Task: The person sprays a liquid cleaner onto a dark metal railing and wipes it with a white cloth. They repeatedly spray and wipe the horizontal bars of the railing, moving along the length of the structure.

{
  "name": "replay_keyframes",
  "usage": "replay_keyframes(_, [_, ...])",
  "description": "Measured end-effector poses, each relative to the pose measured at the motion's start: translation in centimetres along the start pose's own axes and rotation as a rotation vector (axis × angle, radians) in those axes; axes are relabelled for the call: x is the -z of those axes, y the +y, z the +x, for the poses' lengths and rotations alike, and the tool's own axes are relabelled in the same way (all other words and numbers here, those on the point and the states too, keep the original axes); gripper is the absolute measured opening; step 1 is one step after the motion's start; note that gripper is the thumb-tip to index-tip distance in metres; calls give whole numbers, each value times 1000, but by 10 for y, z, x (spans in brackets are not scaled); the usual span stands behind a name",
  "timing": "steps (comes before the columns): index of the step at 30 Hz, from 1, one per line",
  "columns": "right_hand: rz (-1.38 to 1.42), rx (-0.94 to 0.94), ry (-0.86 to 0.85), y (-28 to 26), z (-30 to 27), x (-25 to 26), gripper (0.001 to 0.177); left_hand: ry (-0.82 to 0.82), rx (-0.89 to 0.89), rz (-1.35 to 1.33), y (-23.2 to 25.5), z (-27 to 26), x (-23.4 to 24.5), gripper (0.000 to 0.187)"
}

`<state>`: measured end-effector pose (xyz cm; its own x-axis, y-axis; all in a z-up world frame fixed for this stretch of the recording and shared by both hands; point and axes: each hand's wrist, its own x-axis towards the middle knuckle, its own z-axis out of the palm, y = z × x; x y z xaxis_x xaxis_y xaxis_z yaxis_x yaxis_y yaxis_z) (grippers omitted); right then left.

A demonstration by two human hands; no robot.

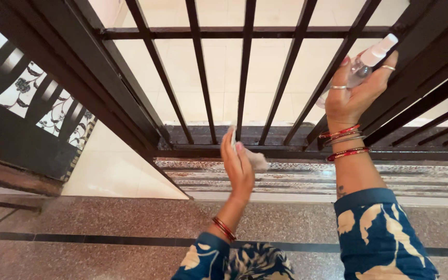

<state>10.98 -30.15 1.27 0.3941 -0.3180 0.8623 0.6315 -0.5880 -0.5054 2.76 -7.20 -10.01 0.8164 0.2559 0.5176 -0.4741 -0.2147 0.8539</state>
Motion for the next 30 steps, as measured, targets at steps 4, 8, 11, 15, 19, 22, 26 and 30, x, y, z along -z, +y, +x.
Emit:
replay_keyframes(4, [39,-2,23,-4,4,-3,58,33,-46,-142,37,-3,-26,45])
replay_keyframes(8, [8,-25,26,-5,2,-2,54,-175,60,-256,78,42,-52,49])
replay_keyframes(11, [-10,-13,27,-8,3,-3,55,-149,-121,-296,104,78,-64,38])
replay_keyframes(15, [-2,-15,25,-11,3,-3,55,-192,-141,-228,106,97,-64,33])
replay_keyframes(19, [0,-8,25,-11,3,-3,51,-289,27,-219,83,76,-58,33])
replay_keyframes(22, [15,-8,19,-10,3,-3,49,-400,193,-187,56,53,-51,34])
replay_keyframes(26, [22,-9,23,-12,4,-3,54,-365,46,28,25,25,-46,35])
replay_keyframes(30, [22,-24,22,-13,3,-3,51,-247,-7,44,10,-1,-45,44])
